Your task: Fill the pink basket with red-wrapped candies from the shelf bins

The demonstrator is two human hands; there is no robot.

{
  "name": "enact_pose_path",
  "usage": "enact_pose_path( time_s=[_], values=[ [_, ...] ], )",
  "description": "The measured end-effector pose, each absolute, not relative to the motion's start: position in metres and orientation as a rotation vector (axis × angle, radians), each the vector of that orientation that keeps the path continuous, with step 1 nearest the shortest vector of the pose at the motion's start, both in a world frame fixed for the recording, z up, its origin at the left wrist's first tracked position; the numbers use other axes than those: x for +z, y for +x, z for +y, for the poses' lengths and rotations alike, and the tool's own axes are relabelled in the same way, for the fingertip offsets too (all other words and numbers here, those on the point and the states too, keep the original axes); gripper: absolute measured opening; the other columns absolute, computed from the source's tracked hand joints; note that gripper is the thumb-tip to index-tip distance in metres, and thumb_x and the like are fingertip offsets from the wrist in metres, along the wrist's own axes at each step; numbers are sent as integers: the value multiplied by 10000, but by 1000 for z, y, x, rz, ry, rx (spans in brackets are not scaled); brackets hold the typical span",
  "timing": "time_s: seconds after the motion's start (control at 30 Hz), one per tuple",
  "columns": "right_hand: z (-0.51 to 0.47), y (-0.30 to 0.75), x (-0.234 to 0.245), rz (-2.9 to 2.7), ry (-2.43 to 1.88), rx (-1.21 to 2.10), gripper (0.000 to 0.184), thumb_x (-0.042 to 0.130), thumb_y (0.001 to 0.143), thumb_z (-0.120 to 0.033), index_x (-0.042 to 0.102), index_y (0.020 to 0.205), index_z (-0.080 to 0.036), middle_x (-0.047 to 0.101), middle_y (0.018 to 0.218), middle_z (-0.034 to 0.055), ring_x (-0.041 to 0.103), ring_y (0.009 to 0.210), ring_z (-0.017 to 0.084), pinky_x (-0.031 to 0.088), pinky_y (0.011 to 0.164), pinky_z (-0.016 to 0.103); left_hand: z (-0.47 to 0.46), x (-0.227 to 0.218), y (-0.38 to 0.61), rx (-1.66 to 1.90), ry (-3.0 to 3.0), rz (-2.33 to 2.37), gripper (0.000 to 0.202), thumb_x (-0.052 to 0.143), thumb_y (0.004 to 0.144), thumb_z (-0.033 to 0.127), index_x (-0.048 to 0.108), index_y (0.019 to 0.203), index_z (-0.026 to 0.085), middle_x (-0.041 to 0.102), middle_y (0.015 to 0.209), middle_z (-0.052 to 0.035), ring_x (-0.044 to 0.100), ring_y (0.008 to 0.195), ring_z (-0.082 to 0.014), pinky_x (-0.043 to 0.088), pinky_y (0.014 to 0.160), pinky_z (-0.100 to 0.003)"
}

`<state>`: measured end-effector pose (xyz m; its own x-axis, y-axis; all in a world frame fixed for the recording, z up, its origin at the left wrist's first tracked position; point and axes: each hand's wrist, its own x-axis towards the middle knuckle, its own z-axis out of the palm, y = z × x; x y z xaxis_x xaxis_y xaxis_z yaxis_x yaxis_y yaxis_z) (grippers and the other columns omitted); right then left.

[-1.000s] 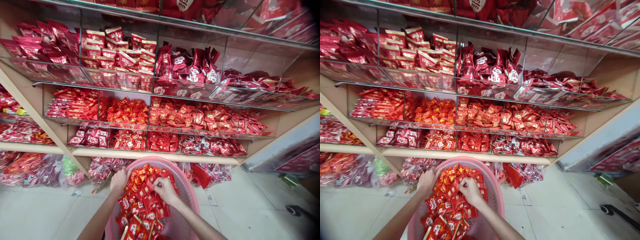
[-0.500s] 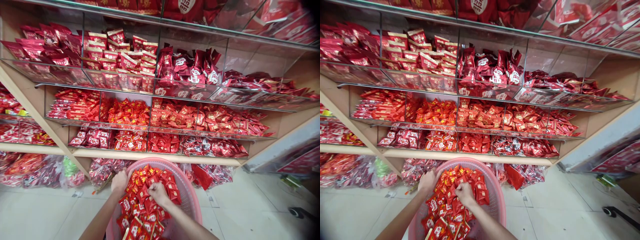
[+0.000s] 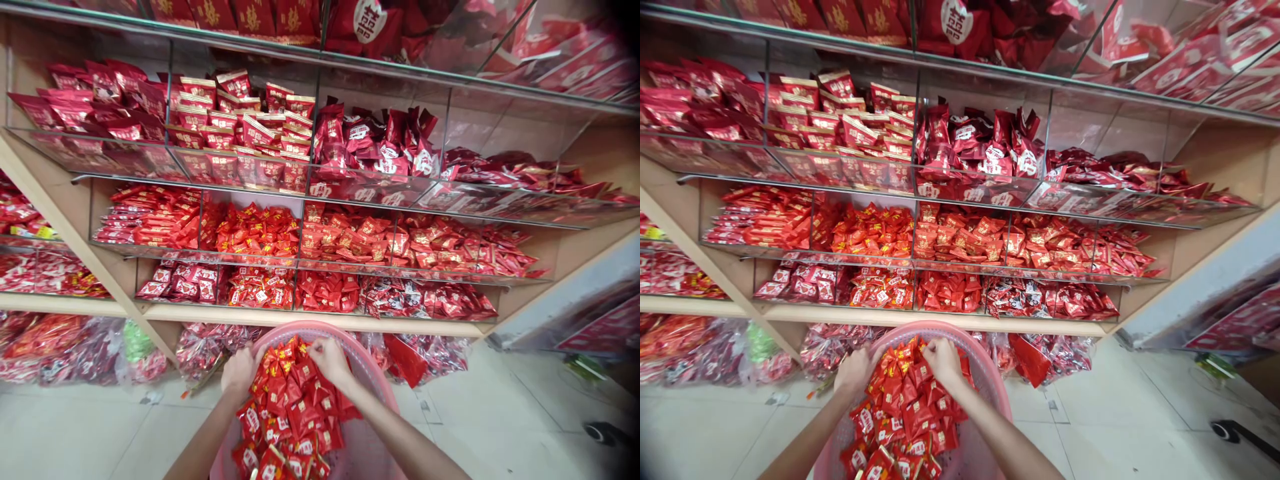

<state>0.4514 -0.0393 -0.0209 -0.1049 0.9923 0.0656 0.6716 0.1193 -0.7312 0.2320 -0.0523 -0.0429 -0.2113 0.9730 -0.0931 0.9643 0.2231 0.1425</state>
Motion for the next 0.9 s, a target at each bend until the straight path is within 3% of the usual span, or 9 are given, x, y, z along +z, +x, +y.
enact_pose_path(
  time_s=[0.3, 0.47, 0.67, 0.9],
  values=[
    [61, 464, 26, -1663, -1830, 474, 174, 490, 759, -247, 655, 779, -196, 674, 791, 49, 616, 729, 148, 399, 602, 198, -54, -43, 233, 99, 1845, 2332, 616, 191, 827, 560, 554, 1059, 120, 662, 805, -152, 639, 769, -285, 460, 661, -366],
    [86, 464, 37, -1732, -1961, 311, 291, 396, 833, -257, 607, 1030, -219, 645, 964, 110, 614, 836, 185, 399, 645, 230, -54, -40, 233, 104, 1819, 2318, 621, 190, 829, 555, 553, 1081, 119, 656, 837, -169, 634, 785, -278, 454, 684, -368],
    [103, 461, 39, -1775, -2008, 382, 343, 334, 860, -288, 637, 962, -163, 657, 905, 162, 624, 833, 226, 404, 650, 257, -54, -42, 233, 112, 1828, 2331, 638, 149, 834, 555, 561, 1061, 124, 656, 811, -167, 636, 772, -285, 455, 669, -374],
    [115, 461, 34, -1746, -2001, 466, 318, 380, 857, -311, 652, 894, -150, 678, 801, 125, 633, 742, 169, 406, 644, 211, -54, -41, 233, 113, 1799, 2323, 626, 185, 831, 557, 562, 1072, 119, 660, 803, -157, 636, 791, -267, 454, 696, -353]
  ],
)
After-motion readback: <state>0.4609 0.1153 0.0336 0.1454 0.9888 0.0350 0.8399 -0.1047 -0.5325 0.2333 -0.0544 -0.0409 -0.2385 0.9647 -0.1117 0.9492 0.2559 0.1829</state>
